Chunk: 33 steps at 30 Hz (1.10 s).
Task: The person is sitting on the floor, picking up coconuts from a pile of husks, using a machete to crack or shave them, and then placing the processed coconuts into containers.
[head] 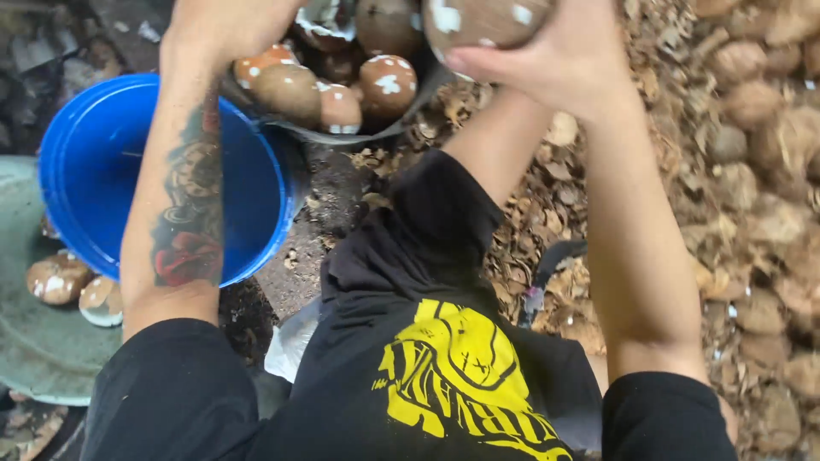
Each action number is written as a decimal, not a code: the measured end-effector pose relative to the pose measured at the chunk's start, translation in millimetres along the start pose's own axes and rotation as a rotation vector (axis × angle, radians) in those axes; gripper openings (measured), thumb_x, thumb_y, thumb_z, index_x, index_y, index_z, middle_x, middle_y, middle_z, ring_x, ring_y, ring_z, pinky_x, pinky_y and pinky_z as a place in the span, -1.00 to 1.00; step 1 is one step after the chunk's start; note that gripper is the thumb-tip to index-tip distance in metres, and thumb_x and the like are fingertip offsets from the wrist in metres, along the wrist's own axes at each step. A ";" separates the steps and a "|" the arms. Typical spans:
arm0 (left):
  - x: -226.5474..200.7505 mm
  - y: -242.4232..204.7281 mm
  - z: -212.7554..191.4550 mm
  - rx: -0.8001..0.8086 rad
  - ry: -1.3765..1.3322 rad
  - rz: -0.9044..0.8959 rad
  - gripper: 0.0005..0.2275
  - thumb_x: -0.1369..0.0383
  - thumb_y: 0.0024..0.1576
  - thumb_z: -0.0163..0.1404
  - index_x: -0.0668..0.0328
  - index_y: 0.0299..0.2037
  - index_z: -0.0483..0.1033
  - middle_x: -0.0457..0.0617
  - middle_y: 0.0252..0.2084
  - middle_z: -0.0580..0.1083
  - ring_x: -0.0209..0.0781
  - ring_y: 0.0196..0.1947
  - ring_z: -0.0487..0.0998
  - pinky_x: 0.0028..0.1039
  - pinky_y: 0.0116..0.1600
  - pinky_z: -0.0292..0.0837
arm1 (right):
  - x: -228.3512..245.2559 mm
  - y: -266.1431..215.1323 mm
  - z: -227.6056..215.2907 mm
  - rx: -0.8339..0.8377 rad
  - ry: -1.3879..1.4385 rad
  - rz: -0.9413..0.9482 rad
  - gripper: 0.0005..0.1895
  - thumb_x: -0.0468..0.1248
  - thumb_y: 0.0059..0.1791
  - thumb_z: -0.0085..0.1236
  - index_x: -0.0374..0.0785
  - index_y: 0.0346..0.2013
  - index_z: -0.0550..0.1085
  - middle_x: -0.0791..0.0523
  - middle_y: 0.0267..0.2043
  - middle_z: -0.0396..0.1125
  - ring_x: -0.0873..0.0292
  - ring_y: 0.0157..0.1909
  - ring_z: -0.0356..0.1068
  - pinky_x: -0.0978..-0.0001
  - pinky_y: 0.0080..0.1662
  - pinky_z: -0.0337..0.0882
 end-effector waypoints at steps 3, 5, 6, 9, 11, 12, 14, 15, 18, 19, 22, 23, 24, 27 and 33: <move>64.4 -27.4 -38.0 -0.307 0.645 -0.043 -0.63 0.09 0.55 0.03 0.10 -0.16 0.78 0.08 -0.40 0.62 0.05 -0.62 0.56 -0.18 -0.50 0.50 | -30.3 49.5 86.2 0.141 -0.166 0.078 -0.23 0.09 -0.03 0.72 -0.55 0.03 0.57 -0.18 -0.13 0.55 -0.09 -0.28 0.56 0.14 -0.22 0.56; 118.4 -33.5 -37.5 -0.161 0.943 -0.073 -0.57 0.00 0.43 0.11 0.30 -0.02 0.73 0.27 -0.24 0.64 0.32 -0.25 0.65 0.04 0.09 0.42 | -37.6 68.8 146.9 0.225 -0.012 0.045 -0.15 -0.13 -0.37 0.75 -0.33 0.12 0.54 -0.09 -0.08 0.53 -0.08 -0.21 0.54 0.15 -0.13 0.57; 118.9 -36.4 -35.4 -0.156 0.943 -0.080 -0.57 0.00 0.43 0.11 0.30 -0.02 0.73 0.27 -0.24 0.64 0.32 -0.25 0.65 0.04 0.09 0.42 | -44.0 66.8 173.3 0.229 -0.005 0.048 -0.15 -0.13 -0.37 0.75 -0.33 0.12 0.54 -0.09 -0.08 0.53 -0.08 -0.21 0.54 0.15 -0.13 0.57; 123.5 -38.5 -28.5 -0.089 0.949 -0.132 -0.49 -0.15 0.50 -0.02 0.14 -0.07 0.77 0.12 -0.31 0.67 0.18 -0.15 0.65 0.00 0.31 0.05 | -65.7 51.7 239.8 0.562 -0.199 0.379 0.13 -0.07 -0.49 0.79 -0.15 0.28 0.38 -0.09 0.03 0.34 -0.26 -0.04 0.48 -0.14 0.04 0.53; 127.3 -39.2 -24.0 -0.090 1.023 -0.172 -0.45 -0.25 0.38 0.01 0.06 0.13 0.71 0.13 -0.14 0.69 0.15 0.03 0.62 0.04 0.30 -0.02 | -71.5 35.7 260.6 0.718 -0.253 0.513 0.16 -0.04 -0.50 0.75 0.10 0.33 0.36 -0.02 0.18 0.26 -0.24 0.04 0.45 -0.16 0.07 0.51; 129.9 -37.7 -23.3 -0.085 1.019 -0.178 -0.45 -0.25 0.38 0.01 0.06 0.13 0.71 0.13 -0.14 0.69 0.15 0.03 0.62 0.04 0.30 -0.02 | -77.3 31.5 265.0 0.726 -0.250 0.514 0.16 -0.04 -0.50 0.75 0.10 0.33 0.36 -0.02 0.18 0.26 -0.24 0.04 0.45 -0.16 0.07 0.51; 133.0 -34.8 -20.4 -0.043 1.052 -0.166 -0.46 -0.31 0.35 -0.01 -0.14 0.16 0.73 0.10 -0.10 0.70 0.21 -0.03 0.64 0.14 0.22 0.05 | -86.8 20.5 274.0 0.825 -0.164 0.490 0.07 -0.04 -0.46 0.73 0.05 0.30 0.42 0.05 0.10 0.35 -0.10 0.06 0.41 -0.05 0.08 0.47; 133.8 -35.0 -18.6 -0.037 1.049 -0.169 -0.46 -0.31 0.35 -0.01 -0.14 0.16 0.73 0.10 -0.10 0.70 0.21 -0.03 0.64 0.14 0.22 0.05 | -84.7 17.1 274.5 0.829 -0.160 0.493 0.07 -0.04 -0.46 0.73 0.05 0.30 0.42 0.05 0.10 0.35 -0.10 0.06 0.41 -0.05 0.08 0.47; 133.4 -28.7 -19.0 0.040 1.094 -0.216 -0.39 -0.43 0.32 -0.05 -0.13 0.07 0.74 0.08 -0.22 0.71 0.22 -0.15 0.71 0.25 0.20 0.08 | -78.8 18.4 273.9 0.882 -0.112 0.470 0.10 0.08 -0.29 0.63 0.04 0.46 0.27 -0.02 0.30 0.25 -0.18 0.27 0.32 -0.10 0.25 0.38; 131.3 -27.8 -19.4 0.046 1.076 -0.225 -0.38 -0.42 0.27 -0.02 -0.14 0.13 0.72 0.08 -0.18 0.71 0.24 -0.13 0.70 0.21 0.16 0.14 | -75.8 19.4 274.0 0.942 -0.134 0.516 0.08 0.09 -0.20 0.54 0.13 0.51 0.16 0.02 0.38 0.18 -0.18 0.28 0.32 -0.12 0.28 0.37; 128.5 -24.6 -20.4 0.050 1.019 -0.212 -0.35 -0.38 0.21 0.08 -0.03 0.18 0.70 0.10 -0.12 0.70 0.25 -0.11 0.69 0.19 0.09 0.27 | -74.4 14.4 276.5 0.955 -0.137 0.577 0.04 0.12 -0.09 0.43 0.17 0.57 0.06 0.05 0.48 0.09 -0.17 0.29 0.34 -0.13 0.30 0.37; 127.0 -23.2 -21.6 0.038 0.973 -0.205 -0.34 -0.34 0.20 0.15 0.09 0.16 0.70 0.13 -0.10 0.69 0.25 -0.11 0.69 0.20 0.07 0.33 | -75.4 13.2 276.7 0.919 -0.125 0.576 0.02 0.13 -0.06 0.40 0.13 0.58 0.08 0.05 0.49 0.07 -0.17 0.27 0.36 -0.12 0.30 0.38; 110.4 -19.4 -26.3 0.039 0.985 -0.189 -0.34 -0.34 0.20 0.15 0.09 0.16 0.70 0.13 -0.10 0.69 0.25 -0.11 0.69 0.20 0.07 0.33 | -72.5 13.4 268.8 0.900 -0.124 0.583 0.02 0.13 -0.06 0.40 0.13 0.58 0.08 0.05 0.49 0.07 -0.17 0.27 0.36 -0.12 0.30 0.38; 66.6 -1.5 -37.9 0.045 0.758 -0.239 -0.49 -0.02 0.21 0.25 0.20 0.21 0.65 0.30 -0.06 0.64 0.43 -0.22 0.67 0.10 -0.14 0.58 | -53.5 22.1 214.9 0.568 -0.044 0.439 -0.19 -0.09 -0.01 0.35 -0.15 0.47 0.21 -0.07 0.36 0.26 -0.20 0.24 0.38 -0.04 0.20 0.40; -49.3 77.0 -13.9 0.186 0.413 0.265 -0.71 0.53 0.34 0.21 0.70 0.17 0.57 0.31 -0.01 0.61 0.06 -0.18 0.60 -0.24 -0.05 0.51 | -17.1 -26.5 0.2 -0.093 0.072 0.114 -0.69 -0.41 0.09 0.28 -0.40 0.10 0.44 -0.02 0.06 0.39 0.06 -0.14 0.47 0.30 -0.10 0.56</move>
Point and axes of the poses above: each hand's wrist, its own y-axis towards the middle knuckle, its own z-axis out of the palm, x = y × z, the point moved 2 cm from there along y, towards the middle knuckle
